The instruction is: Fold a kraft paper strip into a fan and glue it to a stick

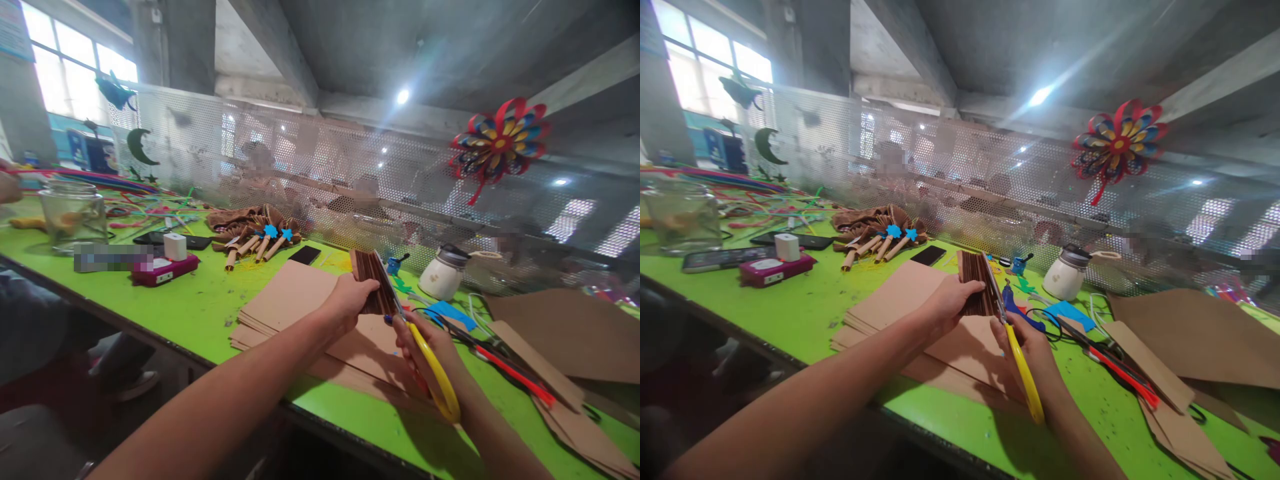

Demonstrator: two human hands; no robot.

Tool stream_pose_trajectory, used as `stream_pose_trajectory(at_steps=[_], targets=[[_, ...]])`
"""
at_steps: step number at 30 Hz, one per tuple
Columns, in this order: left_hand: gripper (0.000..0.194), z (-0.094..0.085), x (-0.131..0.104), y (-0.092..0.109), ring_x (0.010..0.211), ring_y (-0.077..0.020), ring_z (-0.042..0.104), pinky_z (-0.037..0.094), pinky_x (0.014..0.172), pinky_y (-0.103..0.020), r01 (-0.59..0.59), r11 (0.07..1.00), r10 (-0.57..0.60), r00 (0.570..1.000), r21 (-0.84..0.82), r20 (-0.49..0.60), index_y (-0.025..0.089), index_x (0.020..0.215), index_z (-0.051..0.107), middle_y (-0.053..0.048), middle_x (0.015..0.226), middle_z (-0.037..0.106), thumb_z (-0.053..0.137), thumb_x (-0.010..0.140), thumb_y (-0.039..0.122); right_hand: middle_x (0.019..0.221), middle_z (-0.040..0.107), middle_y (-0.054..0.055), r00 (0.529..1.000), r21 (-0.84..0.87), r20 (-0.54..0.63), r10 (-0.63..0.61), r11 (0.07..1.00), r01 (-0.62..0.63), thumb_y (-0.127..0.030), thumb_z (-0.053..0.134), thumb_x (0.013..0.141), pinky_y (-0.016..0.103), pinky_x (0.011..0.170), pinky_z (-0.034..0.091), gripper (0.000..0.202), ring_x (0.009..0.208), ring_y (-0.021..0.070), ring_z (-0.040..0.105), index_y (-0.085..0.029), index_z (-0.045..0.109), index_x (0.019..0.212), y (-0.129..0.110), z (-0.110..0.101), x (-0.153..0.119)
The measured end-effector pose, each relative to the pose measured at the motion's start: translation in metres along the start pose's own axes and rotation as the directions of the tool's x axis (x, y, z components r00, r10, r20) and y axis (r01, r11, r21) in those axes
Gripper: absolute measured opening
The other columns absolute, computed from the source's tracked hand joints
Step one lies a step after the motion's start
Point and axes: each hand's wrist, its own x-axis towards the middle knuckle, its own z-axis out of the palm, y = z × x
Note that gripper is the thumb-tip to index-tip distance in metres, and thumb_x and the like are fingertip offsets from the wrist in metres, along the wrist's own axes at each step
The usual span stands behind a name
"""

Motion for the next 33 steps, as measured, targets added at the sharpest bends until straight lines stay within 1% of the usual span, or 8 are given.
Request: stream_pose_trajectory(at_steps=[3, 4, 8, 13, 19, 22, 28, 33], targets=[[0.007, 0.0023, -0.0033, -0.0005, 0.056, -0.0139, 0.059, 0.050, 0.059, -0.028, -0.004, 1.000, 0.004, 1.000, 0.018, 0.013, 0.009, 0.074, 0.058, -0.005, 0.064, 0.062, 0.054, 0.070, 0.005, 0.052, 0.051, -0.002, 0.994, 0.035, 0.099, 0.036, 0.999, -0.040, -0.054, 0.053, 0.075, 0.020, 0.033, 0.034, 0.051, 0.035, 0.0083, 0.039, -0.013, 0.062, 0.103, 0.0037, -0.0012, 0.0006], [0.007, 0.0027, -0.0039, -0.0007, 0.056, -0.0138, 0.059, 0.050, 0.059, -0.028, -0.004, 1.000, 0.003, 1.000, 0.019, 0.017, 0.009, 0.074, 0.057, -0.005, 0.064, 0.062, 0.054, 0.070, 0.005, 0.052, 0.051, -0.002, 0.993, 0.043, 0.107, 0.047, 0.998, -0.052, -0.054, 0.053, 0.075, 0.021, 0.033, 0.033, 0.052, 0.035, 0.0081, 0.039, -0.013, 0.060, 0.105, 0.0046, -0.0015, 0.0007], [0.006, 0.0028, -0.0043, -0.0015, 0.055, -0.0129, 0.058, 0.049, 0.059, -0.028, -0.012, 1.000, 0.011, 1.000, 0.026, 0.014, 0.009, 0.074, 0.057, -0.005, 0.064, 0.061, 0.054, 0.071, 0.004, 0.055, 0.050, -0.002, 0.994, 0.057, 0.094, 0.055, 0.997, -0.060, -0.054, 0.053, 0.076, 0.021, 0.033, 0.033, 0.052, 0.036, 0.0080, 0.039, -0.013, 0.060, 0.107, 0.0069, -0.0012, 0.0003], [0.006, 0.0030, -0.0043, -0.0021, 0.055, -0.0127, 0.058, 0.048, 0.060, -0.027, -0.012, 1.000, 0.012, 1.000, 0.024, 0.001, 0.009, 0.072, 0.057, -0.005, 0.064, 0.061, 0.056, 0.070, 0.004, 0.051, 0.050, -0.003, 0.994, 0.066, 0.087, 0.066, 0.995, -0.072, -0.055, 0.055, 0.074, 0.021, 0.033, 0.032, 0.055, 0.034, 0.0078, 0.037, -0.014, 0.059, 0.111, 0.0072, -0.0013, 0.0004], [0.008, 0.0036, -0.0033, -0.0030, 0.054, -0.0127, 0.058, 0.049, 0.057, -0.027, -0.001, 1.000, 0.000, 1.000, 0.030, 0.012, 0.009, 0.072, 0.057, -0.005, 0.064, 0.062, 0.052, 0.071, 0.004, 0.052, 0.051, -0.003, 0.993, 0.060, 0.085, 0.076, 0.995, -0.081, -0.058, 0.058, 0.070, 0.021, 0.034, 0.033, 0.061, 0.036, 0.0089, 0.040, -0.013, 0.060, 0.111, 0.0078, -0.0009, 0.0016], [0.007, 0.0037, -0.0030, -0.0032, 0.055, -0.0134, 0.059, 0.049, 0.057, -0.027, 0.007, 0.999, -0.007, 1.000, 0.040, 0.016, 0.009, 0.073, 0.057, -0.006, 0.064, 0.062, 0.052, 0.071, 0.005, 0.052, 0.050, -0.003, 0.996, 0.066, 0.051, 0.068, 0.995, -0.071, -0.058, 0.058, 0.069, 0.020, 0.033, 0.032, 0.060, 0.037, 0.0087, 0.040, -0.013, 0.061, 0.109, 0.0075, -0.0002, 0.0014], [0.007, 0.0032, -0.0026, -0.0039, 0.057, -0.0147, 0.060, 0.050, 0.058, -0.029, -0.019, 0.998, 0.018, 1.000, 0.061, 0.020, 0.009, 0.074, 0.058, -0.007, 0.068, 0.062, 0.052, 0.071, 0.006, 0.051, 0.050, -0.002, 0.991, 0.027, 0.105, 0.087, 0.996, -0.090, -0.056, 0.059, 0.070, 0.021, 0.033, 0.033, 0.059, 0.036, 0.0087, 0.040, -0.013, 0.060, 0.110, 0.0000, -0.0040, 0.0001], [0.007, 0.0037, -0.0037, -0.0029, 0.057, -0.0151, 0.060, 0.050, 0.058, -0.030, -0.006, 0.998, 0.005, 1.000, 0.058, 0.019, 0.008, 0.074, 0.058, -0.007, 0.068, 0.062, 0.052, 0.072, 0.006, 0.051, 0.051, -0.002, 0.994, 0.036, 0.075, 0.076, 0.996, -0.079, -0.054, 0.060, 0.070, 0.021, 0.033, 0.033, 0.056, 0.036, 0.0087, 0.040, -0.012, 0.062, 0.106, -0.0006, -0.0040, 0.0001]])
